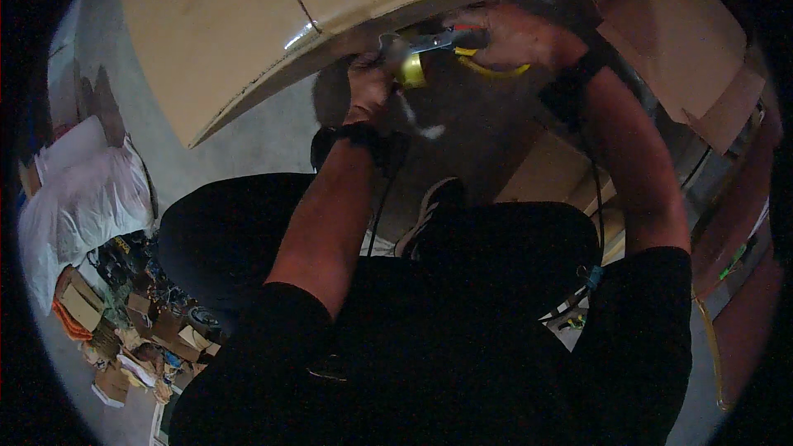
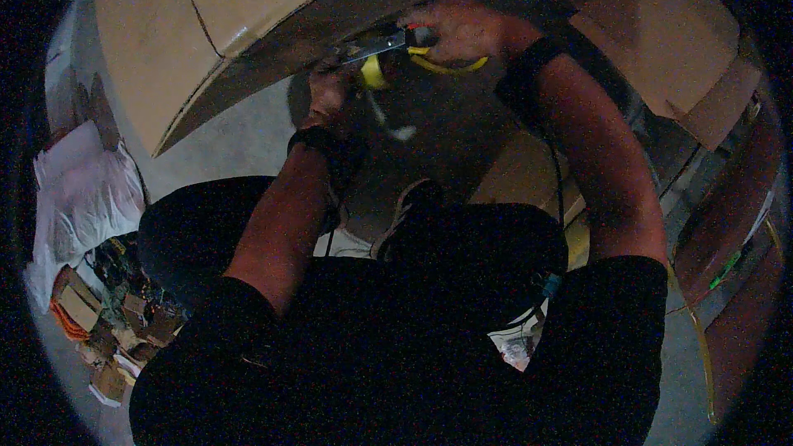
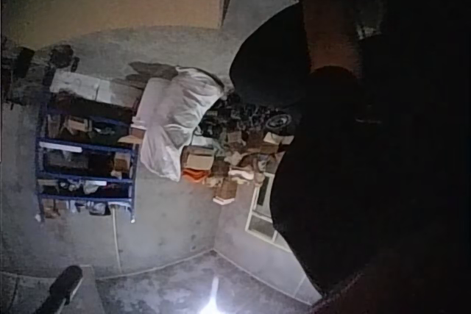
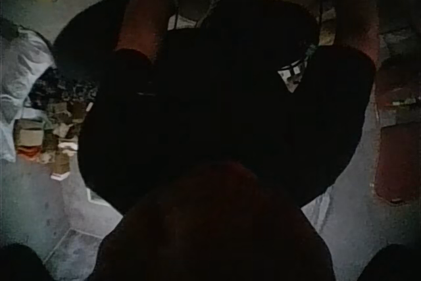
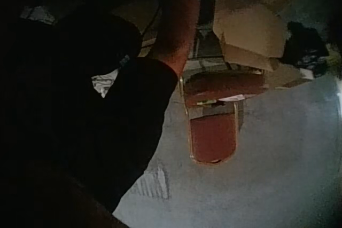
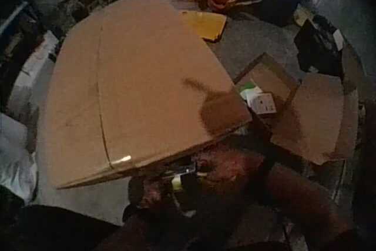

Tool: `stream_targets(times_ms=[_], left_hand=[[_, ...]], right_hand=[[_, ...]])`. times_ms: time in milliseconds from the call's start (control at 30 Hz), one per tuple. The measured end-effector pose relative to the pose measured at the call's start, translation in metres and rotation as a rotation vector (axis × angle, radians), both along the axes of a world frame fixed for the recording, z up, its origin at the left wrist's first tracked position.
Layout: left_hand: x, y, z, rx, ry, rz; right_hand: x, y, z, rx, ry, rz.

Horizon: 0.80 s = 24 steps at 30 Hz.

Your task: Assemble a cardboard box and seal it with tape.

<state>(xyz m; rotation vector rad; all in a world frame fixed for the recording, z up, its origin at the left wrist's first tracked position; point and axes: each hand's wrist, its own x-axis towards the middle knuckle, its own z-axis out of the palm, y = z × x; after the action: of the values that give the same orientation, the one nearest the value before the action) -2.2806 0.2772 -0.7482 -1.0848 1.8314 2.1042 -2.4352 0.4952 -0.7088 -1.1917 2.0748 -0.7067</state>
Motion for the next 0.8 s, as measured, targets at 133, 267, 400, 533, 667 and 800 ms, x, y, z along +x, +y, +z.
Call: stream_targets(times_ms=[133, 267, 400, 533, 667, 800], left_hand=[[0.001, -0.003, -0.003, -0.042, -0.021, -0.014], [0.001, -0.004, -0.005, -0.015, -0.091, -0.018], [-0.001, -0.004, -0.004, -0.001, -0.059, -0.004], [-0.003, -0.010, -0.001, -0.005, -0.091, -0.036], [-0.008, -0.019, 0.002, -0.018, -0.119, -0.086], [-0.005, -0.020, 0.005, -0.002, -0.120, -0.150]], right_hand=[[-0.004, 0.000, -0.007, -0.039, -0.014, 0.017], [-0.004, 0.004, -0.003, -0.118, -0.036, 0.041], [-0.002, -0.001, 0.003, -0.015, 0.035, 0.024], [-0.002, 0.001, 0.003, -0.067, 0.173, 0.046], [0.012, 0.040, -0.003, 0.219, 0.059, -0.046], [0.062, 0.093, -0.028, 0.171, -0.015, -0.329]])
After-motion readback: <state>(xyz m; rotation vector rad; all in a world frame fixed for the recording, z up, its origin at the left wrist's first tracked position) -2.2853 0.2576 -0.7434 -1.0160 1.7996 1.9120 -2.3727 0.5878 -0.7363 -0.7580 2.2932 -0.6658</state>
